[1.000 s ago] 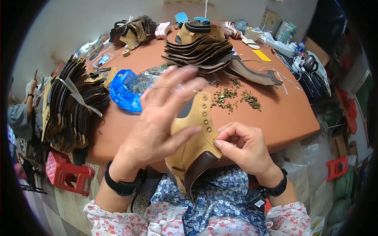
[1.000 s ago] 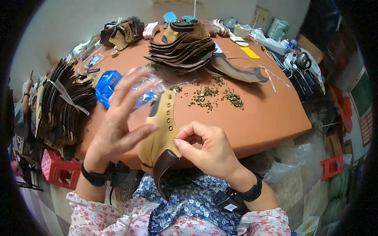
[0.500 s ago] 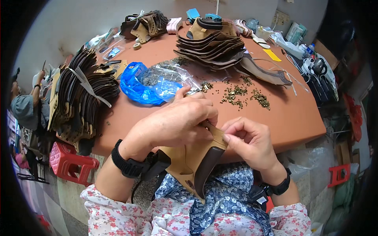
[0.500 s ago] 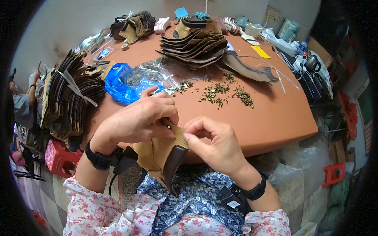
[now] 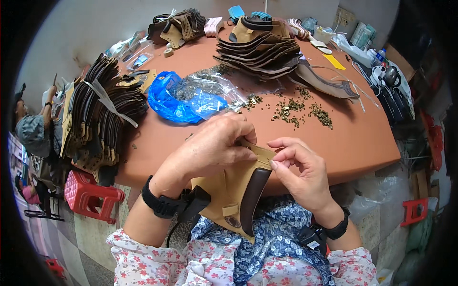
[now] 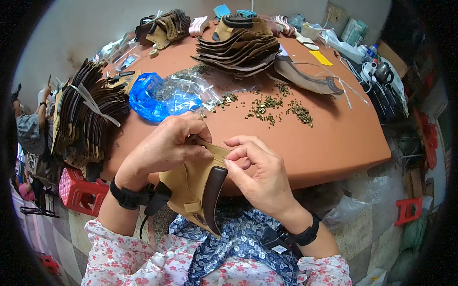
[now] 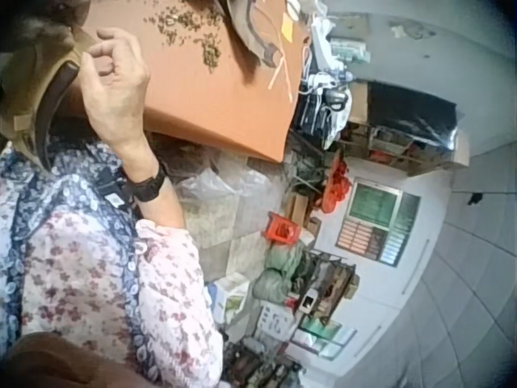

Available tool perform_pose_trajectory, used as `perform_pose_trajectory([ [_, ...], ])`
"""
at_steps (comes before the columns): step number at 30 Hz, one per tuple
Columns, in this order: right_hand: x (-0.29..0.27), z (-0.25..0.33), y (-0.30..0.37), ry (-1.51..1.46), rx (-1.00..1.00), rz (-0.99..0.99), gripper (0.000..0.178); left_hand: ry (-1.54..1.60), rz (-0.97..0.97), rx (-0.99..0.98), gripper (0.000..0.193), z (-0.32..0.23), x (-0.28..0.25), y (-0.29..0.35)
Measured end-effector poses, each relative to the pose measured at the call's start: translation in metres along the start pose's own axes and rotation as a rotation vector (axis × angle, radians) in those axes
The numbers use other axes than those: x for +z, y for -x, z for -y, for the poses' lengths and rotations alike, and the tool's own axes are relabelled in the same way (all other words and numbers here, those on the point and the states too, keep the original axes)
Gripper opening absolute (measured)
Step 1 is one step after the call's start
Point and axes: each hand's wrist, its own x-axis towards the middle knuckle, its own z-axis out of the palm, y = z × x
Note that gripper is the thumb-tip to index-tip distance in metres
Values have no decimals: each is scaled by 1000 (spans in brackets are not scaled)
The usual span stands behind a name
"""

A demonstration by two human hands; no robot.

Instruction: Manually assembling and preparing leather shoe upper components by inserting eyelets or studs.

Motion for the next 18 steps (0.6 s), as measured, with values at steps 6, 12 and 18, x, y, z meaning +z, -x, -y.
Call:
perform_pose_trajectory([
  [6,5,-1,0,-61,54,0,4,54,31,-72,20,-10,-2,0],
  [12,7,4,-2,91,-5,-18,5,68,17,-138,16,-13,0,1],
  [18,8,0,-4,240,-148,-43,8,99,-2,-221,14,-19,3,1],
])
